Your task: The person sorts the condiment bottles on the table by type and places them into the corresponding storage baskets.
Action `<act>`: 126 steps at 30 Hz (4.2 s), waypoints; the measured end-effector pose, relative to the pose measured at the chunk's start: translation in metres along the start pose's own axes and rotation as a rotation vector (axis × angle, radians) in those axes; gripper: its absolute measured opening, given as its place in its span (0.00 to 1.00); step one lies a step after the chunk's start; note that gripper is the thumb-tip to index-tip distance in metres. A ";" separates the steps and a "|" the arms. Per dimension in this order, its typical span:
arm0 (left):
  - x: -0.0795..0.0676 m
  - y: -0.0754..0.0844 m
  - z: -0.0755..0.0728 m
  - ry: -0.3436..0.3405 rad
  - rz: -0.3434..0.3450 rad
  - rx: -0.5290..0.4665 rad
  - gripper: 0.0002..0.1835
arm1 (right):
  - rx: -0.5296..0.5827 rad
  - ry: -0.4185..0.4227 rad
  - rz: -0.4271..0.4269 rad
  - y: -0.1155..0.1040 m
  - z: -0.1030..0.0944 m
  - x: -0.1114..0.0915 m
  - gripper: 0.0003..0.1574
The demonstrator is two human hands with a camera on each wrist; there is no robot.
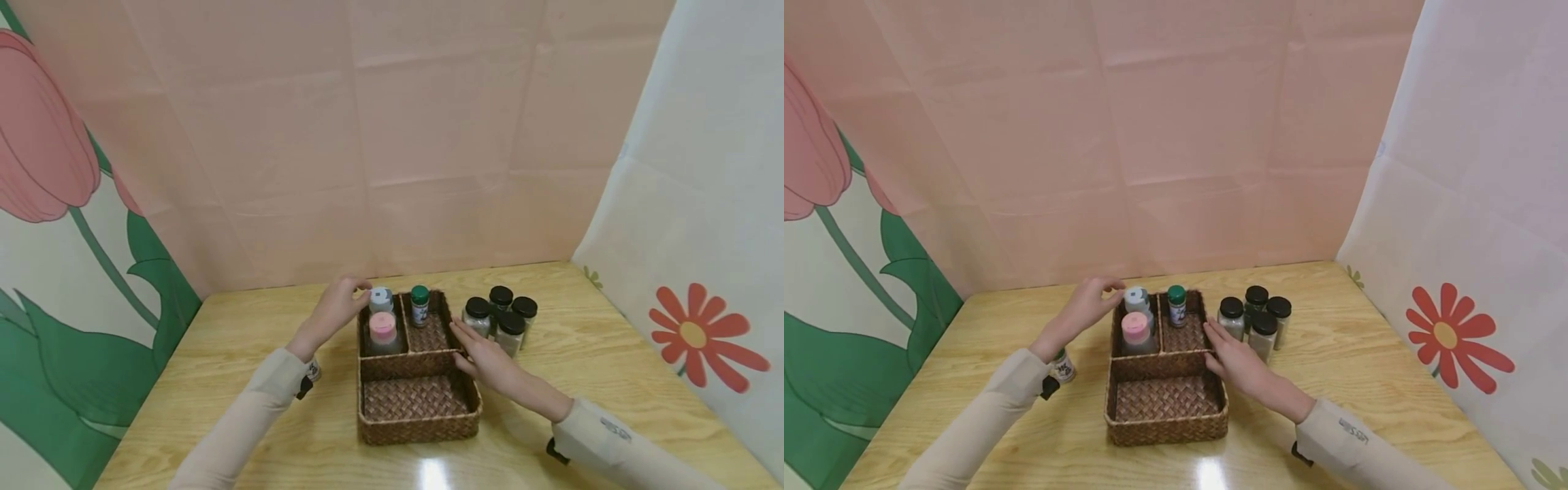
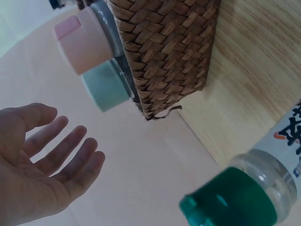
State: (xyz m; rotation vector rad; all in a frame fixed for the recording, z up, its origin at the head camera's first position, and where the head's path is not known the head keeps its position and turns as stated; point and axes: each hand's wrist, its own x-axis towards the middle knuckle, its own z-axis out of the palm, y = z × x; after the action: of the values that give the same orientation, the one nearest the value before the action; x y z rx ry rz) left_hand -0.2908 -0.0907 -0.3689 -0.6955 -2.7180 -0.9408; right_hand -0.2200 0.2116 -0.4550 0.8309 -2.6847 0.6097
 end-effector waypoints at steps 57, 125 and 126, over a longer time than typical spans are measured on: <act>-0.076 -0.067 -0.037 0.102 -0.023 0.053 0.16 | 0.002 0.003 -0.007 -0.002 -0.002 0.002 0.36; -0.111 -0.090 -0.042 -0.147 -0.094 0.027 0.20 | 0.032 0.003 -0.004 0.001 0.002 -0.001 0.36; -0.110 -0.089 -0.042 -0.143 -0.095 0.025 0.20 | 0.031 0.003 -0.004 0.001 0.002 -0.001 0.36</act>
State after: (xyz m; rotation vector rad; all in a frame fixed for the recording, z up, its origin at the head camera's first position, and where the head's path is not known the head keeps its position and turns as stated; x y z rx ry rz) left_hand -0.2369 -0.2196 -0.4186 -0.6582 -2.9057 -0.9079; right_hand -0.2198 0.2114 -0.4574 0.8419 -2.6764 0.6536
